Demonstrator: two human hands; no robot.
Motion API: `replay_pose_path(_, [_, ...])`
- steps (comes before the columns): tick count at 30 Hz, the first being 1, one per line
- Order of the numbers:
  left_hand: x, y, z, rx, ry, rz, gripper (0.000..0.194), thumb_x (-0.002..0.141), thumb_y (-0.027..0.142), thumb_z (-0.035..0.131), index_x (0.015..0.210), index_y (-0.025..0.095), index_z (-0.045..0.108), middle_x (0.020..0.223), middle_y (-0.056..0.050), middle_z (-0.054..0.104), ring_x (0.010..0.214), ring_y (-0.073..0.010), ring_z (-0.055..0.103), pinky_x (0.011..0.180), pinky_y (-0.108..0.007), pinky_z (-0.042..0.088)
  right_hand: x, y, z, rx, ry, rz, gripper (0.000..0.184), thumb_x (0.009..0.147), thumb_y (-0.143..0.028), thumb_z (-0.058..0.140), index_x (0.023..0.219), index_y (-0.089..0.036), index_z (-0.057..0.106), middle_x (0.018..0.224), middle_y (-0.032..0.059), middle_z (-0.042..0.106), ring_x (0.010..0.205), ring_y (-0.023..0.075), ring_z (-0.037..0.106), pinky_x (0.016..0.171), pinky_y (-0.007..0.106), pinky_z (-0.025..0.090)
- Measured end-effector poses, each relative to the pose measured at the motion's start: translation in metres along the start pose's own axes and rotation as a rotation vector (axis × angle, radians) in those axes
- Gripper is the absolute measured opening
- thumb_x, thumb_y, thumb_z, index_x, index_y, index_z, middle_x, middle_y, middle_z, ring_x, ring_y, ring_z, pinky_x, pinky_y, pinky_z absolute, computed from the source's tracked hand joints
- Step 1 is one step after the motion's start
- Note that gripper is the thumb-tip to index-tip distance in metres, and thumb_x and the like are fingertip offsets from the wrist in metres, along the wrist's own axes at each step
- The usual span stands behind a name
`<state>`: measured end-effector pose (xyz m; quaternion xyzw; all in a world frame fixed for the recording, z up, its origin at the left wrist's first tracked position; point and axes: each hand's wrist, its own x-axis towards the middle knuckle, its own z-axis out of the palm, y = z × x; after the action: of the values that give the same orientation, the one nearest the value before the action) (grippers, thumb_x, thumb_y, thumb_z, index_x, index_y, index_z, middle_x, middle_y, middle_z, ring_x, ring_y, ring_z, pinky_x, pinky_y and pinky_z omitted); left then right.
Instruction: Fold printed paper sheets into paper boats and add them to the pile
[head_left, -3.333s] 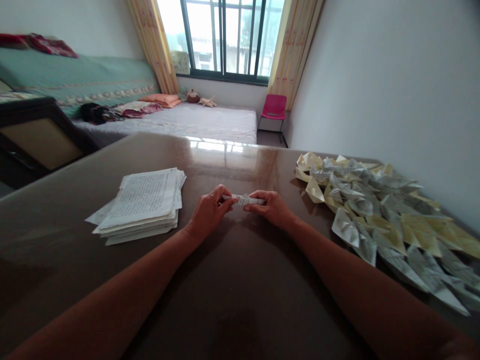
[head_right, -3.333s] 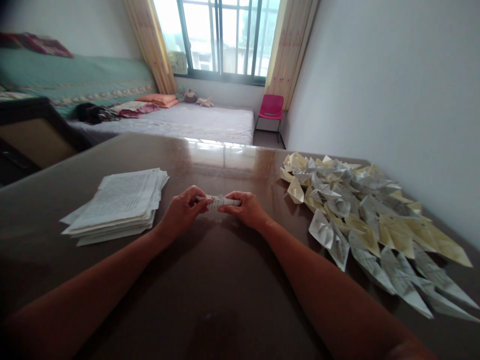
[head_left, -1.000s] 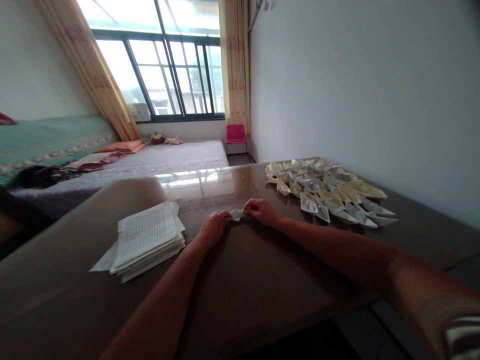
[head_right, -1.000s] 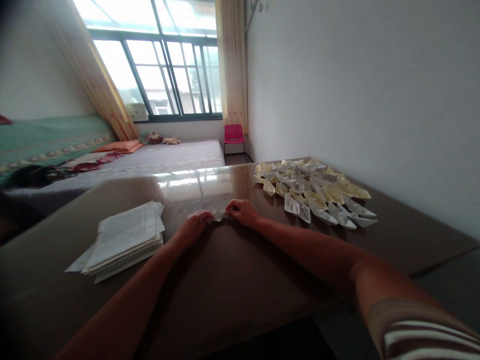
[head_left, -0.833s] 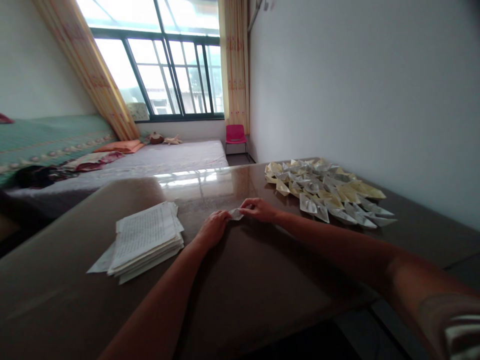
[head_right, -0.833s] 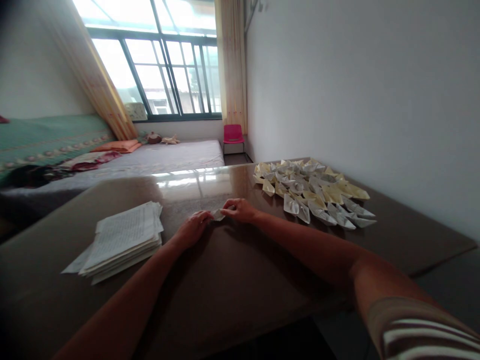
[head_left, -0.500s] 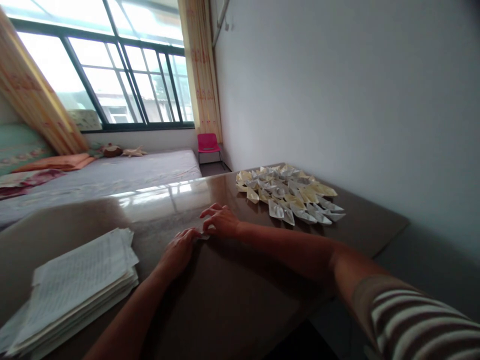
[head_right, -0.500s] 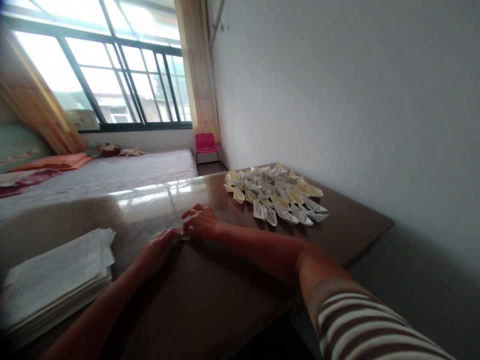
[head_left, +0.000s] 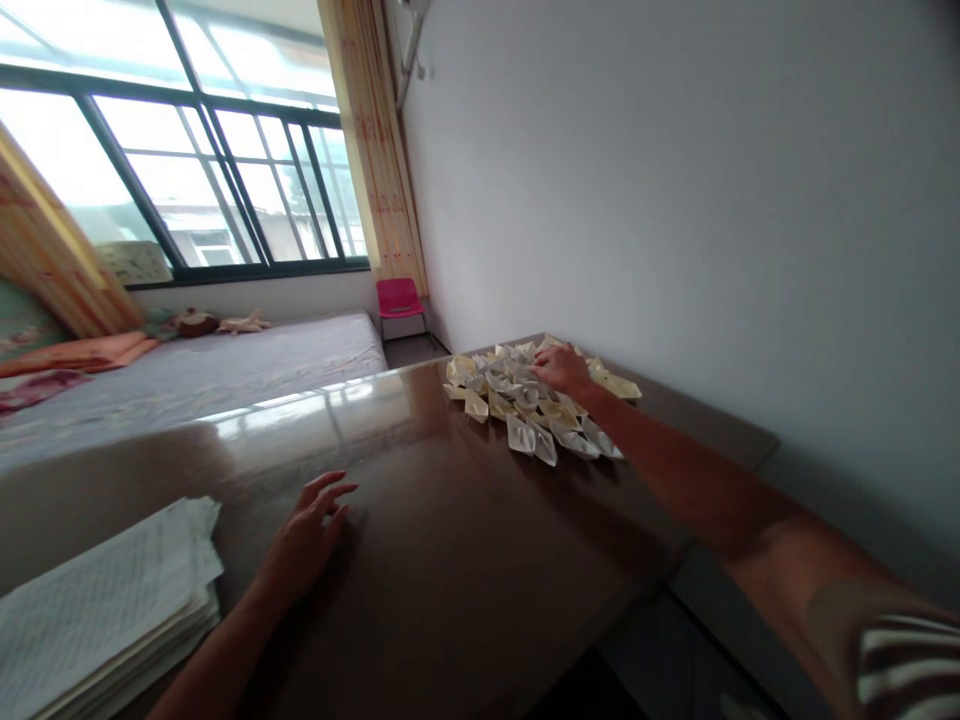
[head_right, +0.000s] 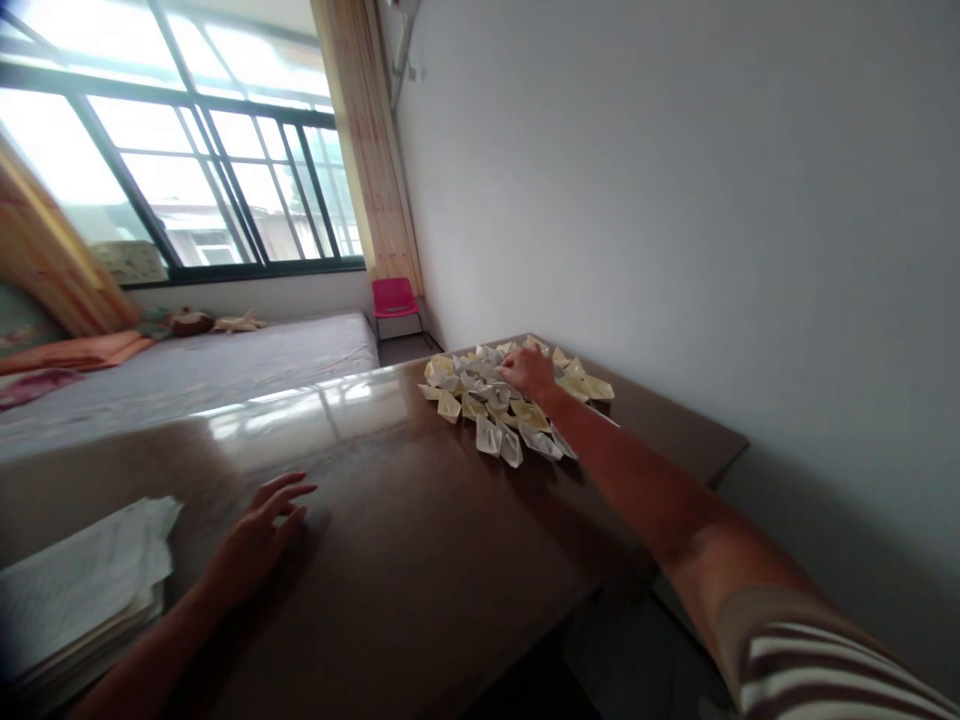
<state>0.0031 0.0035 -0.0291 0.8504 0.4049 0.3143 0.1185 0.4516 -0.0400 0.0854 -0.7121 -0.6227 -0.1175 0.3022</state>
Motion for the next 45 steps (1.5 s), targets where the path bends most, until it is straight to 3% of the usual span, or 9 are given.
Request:
replay_pose_path(5, [0.003, 0.014, -0.021, 0.092, 0.048, -0.035, 0.035, 0.087, 0.046, 0.042, 0.103, 0.025, 0.065, 0.127, -0.007, 0.057, 0.072, -0.0163, 0.066, 0.069, -0.031, 0.054, -0.003, 0.034, -0.008, -0.106, 0.003, 0.071, 0.027, 0.085, -0.033, 0.061, 0.075, -0.010, 0.073, 0.085, 0.0192, 0.070, 0.094, 0.0260, 0.058, 0.079, 0.036, 0.042])
replay_pose_path(10, [0.008, 0.033, -0.110, 0.304, 0.242, -0.283, 0.041, 0.085, 0.042, 0.042, 0.112, 0.022, 0.065, 0.105, -0.007, 0.071, 0.079, -0.0205, 0.067, 0.079, -0.031, 0.051, -0.009, -0.007, -0.003, -0.016, -0.039, -0.226, 0.027, 0.086, -0.027, 0.055, 0.108, -0.017, 0.069, 0.113, 0.0143, 0.066, 0.109, 0.0275, 0.055, 0.093, 0.041, 0.041])
replay_pose_path(13, [-0.008, 0.027, -0.158, 0.407, 0.038, -0.406, 0.045, 0.084, 0.040, 0.038, 0.112, 0.017, 0.065, 0.111, -0.009, 0.069, 0.096, -0.0223, 0.065, 0.084, -0.029, 0.048, -0.027, -0.044, 0.004, 0.108, -0.052, -0.558, 0.027, 0.089, -0.033, 0.050, 0.104, -0.023, 0.070, 0.110, 0.0094, 0.067, 0.106, 0.0259, 0.057, 0.094, 0.042, 0.043])
replay_pose_path(15, [-0.029, 0.018, -0.171, 0.434, -0.078, -0.496, 0.040, 0.080, 0.041, 0.045, 0.103, 0.018, 0.070, 0.108, -0.008, 0.071, 0.097, -0.0225, 0.065, 0.085, -0.028, 0.048, -0.049, -0.068, 0.008, 0.206, -0.122, -0.727, 0.026, 0.091, -0.033, 0.048, 0.101, -0.027, 0.070, 0.110, 0.0074, 0.068, 0.104, 0.0239, 0.059, 0.092, 0.040, 0.046])
replay_pose_path(21, [-0.071, -0.001, -0.149, 0.524, -0.294, -0.682, 0.050, 0.074, 0.055, 0.054, 0.104, 0.019, 0.070, 0.111, -0.010, 0.070, 0.099, -0.0242, 0.063, 0.082, -0.027, 0.047, -0.113, -0.125, 0.016, 0.303, -0.305, -1.006, 0.023, 0.092, -0.023, 0.047, 0.101, -0.027, 0.068, 0.111, 0.0052, 0.067, 0.096, 0.0201, 0.060, 0.083, 0.036, 0.049])
replay_pose_path(29, [-0.041, -0.018, -0.145, 0.601, -0.491, -0.809, 0.046, 0.061, 0.053, 0.072, 0.090, 0.018, 0.072, 0.095, -0.007, 0.072, 0.091, -0.0259, 0.063, 0.075, -0.027, 0.044, -0.131, -0.169, 0.033, 0.385, -0.438, -1.116, 0.022, 0.091, -0.018, 0.049, 0.100, -0.025, 0.067, 0.111, 0.0027, 0.067, 0.095, 0.0177, 0.060, 0.082, 0.032, 0.049])
replay_pose_path(33, [-0.037, -0.019, -0.145, 0.578, -0.547, -0.856, 0.041, 0.068, 0.049, 0.073, 0.090, 0.014, 0.071, 0.089, -0.008, 0.070, 0.087, -0.0270, 0.064, 0.076, -0.031, 0.047, -0.135, -0.184, 0.050, 0.478, -0.471, -1.084, 0.022, 0.091, -0.019, 0.048, 0.100, -0.025, 0.067, 0.108, 0.0036, 0.067, 0.096, 0.0177, 0.061, 0.083, 0.030, 0.050])
replay_pose_path(39, [-0.039, -0.019, -0.141, 0.556, -0.580, -0.930, 0.035, 0.090, 0.035, 0.056, 0.118, 0.015, 0.055, 0.119, -0.007, 0.057, 0.103, -0.0237, 0.058, 0.085, -0.042, 0.052, -0.133, -0.180, 0.098, 0.691, -0.490, -0.850, 0.021, 0.089, -0.020, 0.049, 0.098, -0.025, 0.068, 0.104, 0.0030, 0.068, 0.089, 0.0165, 0.064, 0.079, 0.029, 0.051])
replay_pose_path(45, [-0.032, -0.014, -0.142, 0.512, -0.562, -0.969, 0.039, 0.076, 0.044, 0.068, 0.098, 0.012, 0.067, 0.100, -0.011, 0.066, 0.089, -0.0252, 0.063, 0.073, -0.033, 0.053, -0.129, -0.162, 0.114, 0.743, -0.552, -0.820, 0.020, 0.090, -0.024, 0.049, 0.096, -0.024, 0.067, 0.101, 0.0035, 0.068, 0.089, 0.0169, 0.063, 0.077, 0.029, 0.050])
